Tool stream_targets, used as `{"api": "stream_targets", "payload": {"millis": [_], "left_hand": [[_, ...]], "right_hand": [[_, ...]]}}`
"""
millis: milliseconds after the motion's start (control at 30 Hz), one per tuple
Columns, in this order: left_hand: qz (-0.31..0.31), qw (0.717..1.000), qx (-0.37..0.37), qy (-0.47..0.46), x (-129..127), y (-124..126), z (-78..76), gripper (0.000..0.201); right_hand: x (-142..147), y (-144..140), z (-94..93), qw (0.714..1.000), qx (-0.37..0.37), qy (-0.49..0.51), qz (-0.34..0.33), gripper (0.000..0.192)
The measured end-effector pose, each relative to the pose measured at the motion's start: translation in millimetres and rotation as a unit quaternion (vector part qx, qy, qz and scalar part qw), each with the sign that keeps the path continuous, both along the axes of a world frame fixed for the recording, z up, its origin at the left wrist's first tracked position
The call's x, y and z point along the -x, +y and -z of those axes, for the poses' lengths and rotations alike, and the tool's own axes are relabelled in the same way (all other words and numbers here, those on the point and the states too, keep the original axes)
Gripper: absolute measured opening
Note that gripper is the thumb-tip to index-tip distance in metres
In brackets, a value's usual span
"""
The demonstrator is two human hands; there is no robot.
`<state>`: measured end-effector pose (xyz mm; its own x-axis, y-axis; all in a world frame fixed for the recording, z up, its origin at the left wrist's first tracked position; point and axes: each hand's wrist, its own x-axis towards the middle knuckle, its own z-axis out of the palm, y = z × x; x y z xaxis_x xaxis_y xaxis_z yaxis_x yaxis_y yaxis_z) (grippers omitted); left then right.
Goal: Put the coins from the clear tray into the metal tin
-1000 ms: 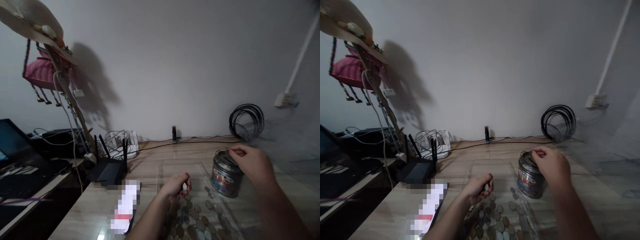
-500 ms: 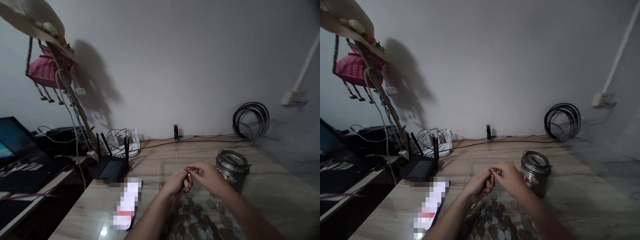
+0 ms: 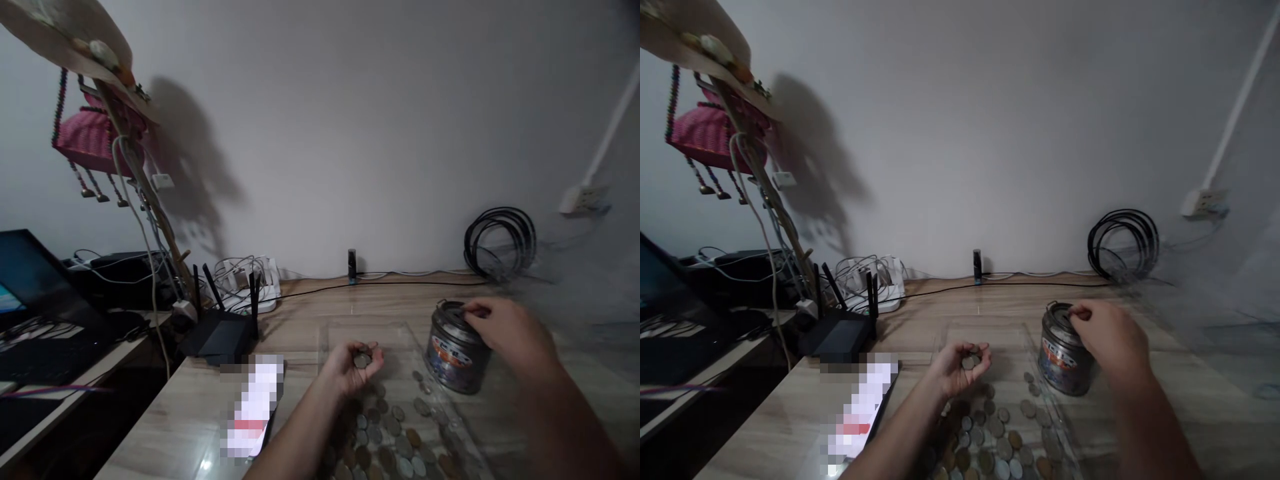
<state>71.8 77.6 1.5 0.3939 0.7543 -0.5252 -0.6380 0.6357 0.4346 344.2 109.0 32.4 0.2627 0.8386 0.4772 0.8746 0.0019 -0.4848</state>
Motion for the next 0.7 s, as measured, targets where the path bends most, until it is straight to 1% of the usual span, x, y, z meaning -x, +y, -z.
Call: {"api": "stream_targets", "payload": {"millis": [67, 100, 133, 200, 233, 267, 300, 333, 367, 400, 433, 467, 500, 533, 567, 600, 633, 667, 700], "left_hand": [[0.011, 1.0, -0.022, 0.007, -1.3, -1.1, 0.1, 0.022], [0.024, 0.999, -0.036, 0.019, -1.7, -1.7, 0.3, 0.021], [0.039, 0.997, -0.055, 0.035, -1.9, -2.3, 0.8, 0.02], [0.076, 0.988, -0.109, 0.08, -2.1, -3.4, 2.8, 0.017], [0.094, 0.979, -0.148, 0.107, -2.4, -3.9, 4.3, 0.017], [0.109, 0.966, -0.191, 0.135, -2.9, -4.6, 6.0, 0.02], [0.118, 0.952, -0.233, 0.159, -3.6, -5.3, 7.8, 0.024], [0.126, 0.938, -0.268, 0.178, -4.5, -6.1, 9.3, 0.029], [0.133, 0.927, -0.292, 0.192, -5.4, -7.0, 10.4, 0.033], [0.141, 0.92, -0.306, 0.2, -6.3, -8.0, 10.8, 0.034], [0.152, 0.916, -0.31, 0.203, -7.1, -9.0, 10.4, 0.034], [0.164, 0.915, -0.306, 0.206, -7.5, -10.0, 9.4, 0.032], [0.18, 0.915, -0.296, 0.208, -7.7, -10.9, 7.8, 0.028], [0.197, 0.916, -0.281, 0.209, -7.6, -11.6, 6.0, 0.024], [0.213, 0.918, -0.262, 0.209, -7.2, -12.2, 4.1, 0.02], [0.226, 0.92, -0.245, 0.207, -6.7, -12.5, 2.6, 0.018], [0.236, 0.921, -0.233, 0.206, -6.1, -12.5, 1.6, 0.017], [0.243, 0.92, -0.226, 0.206, -5.5, -12.2, 1.3, 0.018], [0.246, 0.919, -0.226, 0.209, -5.1, -11.8, 1.7, 0.018]], "right_hand": [[-2.8, 1.7, -0.4, 0.999, 0.039, -0.013, -0.004, 0.016], [1.6, -0.4, -2.1, 0.999, 0.033, -0.03, -0.001, 0.017], [9.2, -4.2, -4.5, 0.999, -0.001, -0.05, 0.0, 0.019], [32.4, -14.5, -9.3, 0.992, -0.101, -0.069, -0.017, 0.026], [46.8, -20.1, -10.6, 0.988, -0.135, -0.059, -0.052, 0.03], [62.2, -25.1, -10.6, 0.984, -0.135, -0.037, -0.11, 0.033], [77.5, -29.3, -9.3, 0.978, -0.098, -0.011, -0.185, 0.035], [91.9, -32.5, -6.9, 0.963, -0.029, 0.01, -0.267, 0.036], [104.6, -34.6, -3.7, 0.941, 0.044, 0.026, -0.336, 0.037], [114.5, -35.8, -0.5, 0.918, 0.106, 0.036, -0.38, 0.037], [121.3, -36.2, 2.1, 0.904, 0.146, 0.041, -0.399, 0.035], [124.5, -36.1, 3.6, 0.899, 0.165, 0.044, -0.403, 0.033], [124.0, -35.7, 3.7, 0.902, 0.164, 0.05, -0.397, 0.031], [119.9, -35.1, 2.3, 0.911, 0.147, 0.059, -0.38, 0.029], [112.5, -34.3, -0.5, 0.926, 0.116, 0.068, -0.352, 0.028], [102.4, -33.4, -4.1, 0.946, 0.073, 0.078, -0.305, 0.028], [90.0, -32.2, -8.0, 0.968, 0.024, 0.082, -0.234, 0.028], [76.4, -30.6, -11.7, 0.987, -0.017, 0.075, -0.144, 0.029], [62.2, -28.7, -14.6, 0.996, -0.04, 0.056, -0.05, 0.029]]}}
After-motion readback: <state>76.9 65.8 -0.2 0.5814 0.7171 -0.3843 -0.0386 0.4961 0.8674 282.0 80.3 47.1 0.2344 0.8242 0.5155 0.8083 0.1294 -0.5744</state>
